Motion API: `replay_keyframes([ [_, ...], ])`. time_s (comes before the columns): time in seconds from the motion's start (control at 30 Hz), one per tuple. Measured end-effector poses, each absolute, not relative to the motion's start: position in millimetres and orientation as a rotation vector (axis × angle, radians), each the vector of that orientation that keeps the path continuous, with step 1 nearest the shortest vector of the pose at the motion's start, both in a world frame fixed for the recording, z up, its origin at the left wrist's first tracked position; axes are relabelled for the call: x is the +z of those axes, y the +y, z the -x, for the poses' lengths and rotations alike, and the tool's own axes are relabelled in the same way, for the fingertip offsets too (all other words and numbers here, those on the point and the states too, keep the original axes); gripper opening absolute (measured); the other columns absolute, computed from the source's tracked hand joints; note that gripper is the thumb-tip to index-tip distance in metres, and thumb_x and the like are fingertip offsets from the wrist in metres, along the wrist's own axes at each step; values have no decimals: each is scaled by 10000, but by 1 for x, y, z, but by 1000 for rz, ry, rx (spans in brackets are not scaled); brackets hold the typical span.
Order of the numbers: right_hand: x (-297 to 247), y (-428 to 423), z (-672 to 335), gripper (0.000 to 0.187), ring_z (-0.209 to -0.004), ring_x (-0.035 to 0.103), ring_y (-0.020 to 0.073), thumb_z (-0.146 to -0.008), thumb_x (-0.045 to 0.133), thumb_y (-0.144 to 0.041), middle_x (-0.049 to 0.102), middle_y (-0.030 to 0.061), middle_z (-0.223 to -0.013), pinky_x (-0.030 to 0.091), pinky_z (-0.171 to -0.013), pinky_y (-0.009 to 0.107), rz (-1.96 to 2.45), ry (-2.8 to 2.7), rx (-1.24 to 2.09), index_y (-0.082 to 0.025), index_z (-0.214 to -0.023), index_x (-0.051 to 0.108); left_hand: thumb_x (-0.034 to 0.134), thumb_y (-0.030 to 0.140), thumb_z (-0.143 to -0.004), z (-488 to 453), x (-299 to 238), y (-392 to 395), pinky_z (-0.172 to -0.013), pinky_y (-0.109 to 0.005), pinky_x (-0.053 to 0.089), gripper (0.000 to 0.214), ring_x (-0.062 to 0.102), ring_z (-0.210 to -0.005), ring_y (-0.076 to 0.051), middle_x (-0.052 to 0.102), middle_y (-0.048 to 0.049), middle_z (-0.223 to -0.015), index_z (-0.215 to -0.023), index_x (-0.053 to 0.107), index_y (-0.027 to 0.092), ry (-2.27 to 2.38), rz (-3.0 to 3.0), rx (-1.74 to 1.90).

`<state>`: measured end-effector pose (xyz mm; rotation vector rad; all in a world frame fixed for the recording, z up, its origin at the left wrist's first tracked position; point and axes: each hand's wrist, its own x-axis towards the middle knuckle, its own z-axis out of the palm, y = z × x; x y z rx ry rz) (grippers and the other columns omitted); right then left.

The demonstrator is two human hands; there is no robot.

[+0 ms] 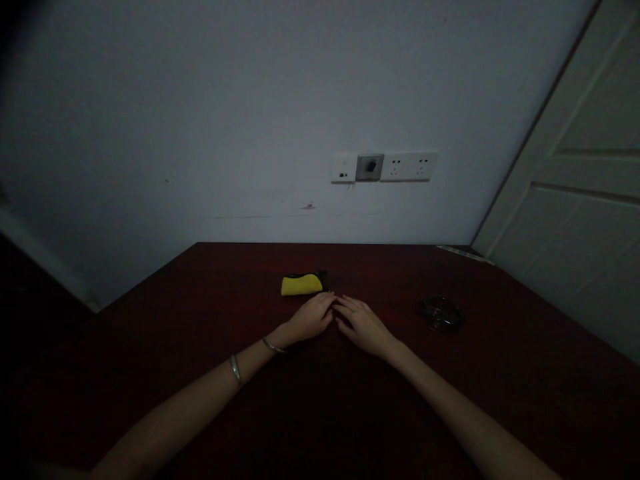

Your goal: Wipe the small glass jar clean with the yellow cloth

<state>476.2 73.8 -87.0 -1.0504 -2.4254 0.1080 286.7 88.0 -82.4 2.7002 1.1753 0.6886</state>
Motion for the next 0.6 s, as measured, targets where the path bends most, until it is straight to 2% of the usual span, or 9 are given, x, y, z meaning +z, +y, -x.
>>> replay_keyframes([
  [0.33,-83,69,-474,396,-1286,458,285,-885,454,-270,545,129,-1343,378,-1060,509,1106,-2434,122,-180,-1253,570,404,157,-873,-286,-77,84,-1106,-394,354,393,445,-1296,-230,517,-169,-1348,-1249,487,79,1198,-2716,638],
  [0.5,-81,69,-475,404,-1297,444,284,-873,476,-248,532,140,-1355,366,-1071,505,1094,-2432,163,-164,-1258,565,400,155,-876,-288,-78,86,-1091,-427,377,396,448,-1297,-234,515,-163,-1353,-1261,476,105,1205,-2724,643],
  [0.6,-81,68,-474,411,-1273,475,274,-881,469,-243,547,155,-1334,379,-1066,497,1104,-2405,158,-146,-1273,545,401,140,-870,-288,-81,89,-1097,-419,375,396,452,-1293,-237,523,-169,-1343,-1253,482,82,1186,-2747,662],
])
